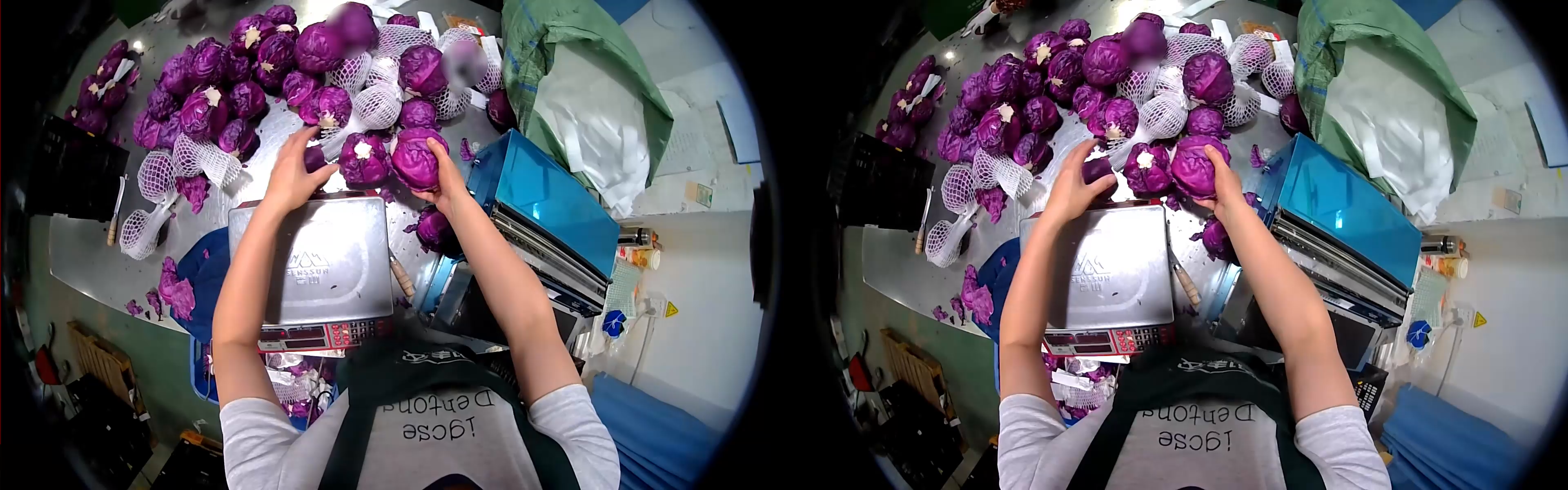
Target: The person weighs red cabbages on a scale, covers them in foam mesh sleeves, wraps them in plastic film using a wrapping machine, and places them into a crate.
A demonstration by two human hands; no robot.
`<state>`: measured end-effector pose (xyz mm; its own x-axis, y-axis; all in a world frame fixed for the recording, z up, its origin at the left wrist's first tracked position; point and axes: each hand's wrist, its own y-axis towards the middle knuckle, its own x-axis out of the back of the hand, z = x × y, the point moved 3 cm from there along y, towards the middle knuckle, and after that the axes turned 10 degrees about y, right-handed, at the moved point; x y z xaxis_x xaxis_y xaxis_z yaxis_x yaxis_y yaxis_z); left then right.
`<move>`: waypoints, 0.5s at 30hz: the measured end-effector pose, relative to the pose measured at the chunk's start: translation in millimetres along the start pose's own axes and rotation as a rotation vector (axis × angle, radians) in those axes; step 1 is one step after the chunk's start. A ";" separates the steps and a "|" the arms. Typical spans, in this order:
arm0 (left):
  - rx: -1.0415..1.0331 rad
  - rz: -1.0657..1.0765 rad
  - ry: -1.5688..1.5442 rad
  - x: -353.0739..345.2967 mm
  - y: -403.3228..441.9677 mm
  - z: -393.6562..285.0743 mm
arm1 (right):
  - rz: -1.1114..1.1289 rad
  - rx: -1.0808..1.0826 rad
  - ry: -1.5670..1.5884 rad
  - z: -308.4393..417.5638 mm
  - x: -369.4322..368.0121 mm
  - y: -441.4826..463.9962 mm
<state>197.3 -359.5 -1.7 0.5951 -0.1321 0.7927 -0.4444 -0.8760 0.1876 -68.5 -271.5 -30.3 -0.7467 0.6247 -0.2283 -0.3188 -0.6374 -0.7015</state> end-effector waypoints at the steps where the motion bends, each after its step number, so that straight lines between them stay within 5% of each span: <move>1: -0.025 0.048 -0.196 4.0 -1.9 -21.5 | 0.054 -0.015 0.030 3.1 -6.7 -18.7; 5: -0.051 0.143 -0.707 -23.1 -23.2 -70.7 | 0.335 -0.071 0.092 8.1 -24.7 -88.7; 7: -0.110 -0.031 -0.834 -31.4 -38.5 -86.0 | 0.460 -0.066 -0.021 0.8 -28.5 -121.2; 10: 0.168 0.032 -1.151 -17.3 -74.1 -109.0 | 0.457 -0.053 -0.222 -7.0 -11.3 -145.6; 15: 0.251 0.026 -1.251 -18.1 -118.8 -113.7 | 0.308 0.393 -0.383 -10.1 18.0 -175.4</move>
<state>163.2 -200.3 27.6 0.8713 -0.3754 -0.3161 -0.4083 -0.9119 -0.0426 -20.1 -143.9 81.9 -0.9713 0.2270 -0.0715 -0.1925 -0.9259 -0.3250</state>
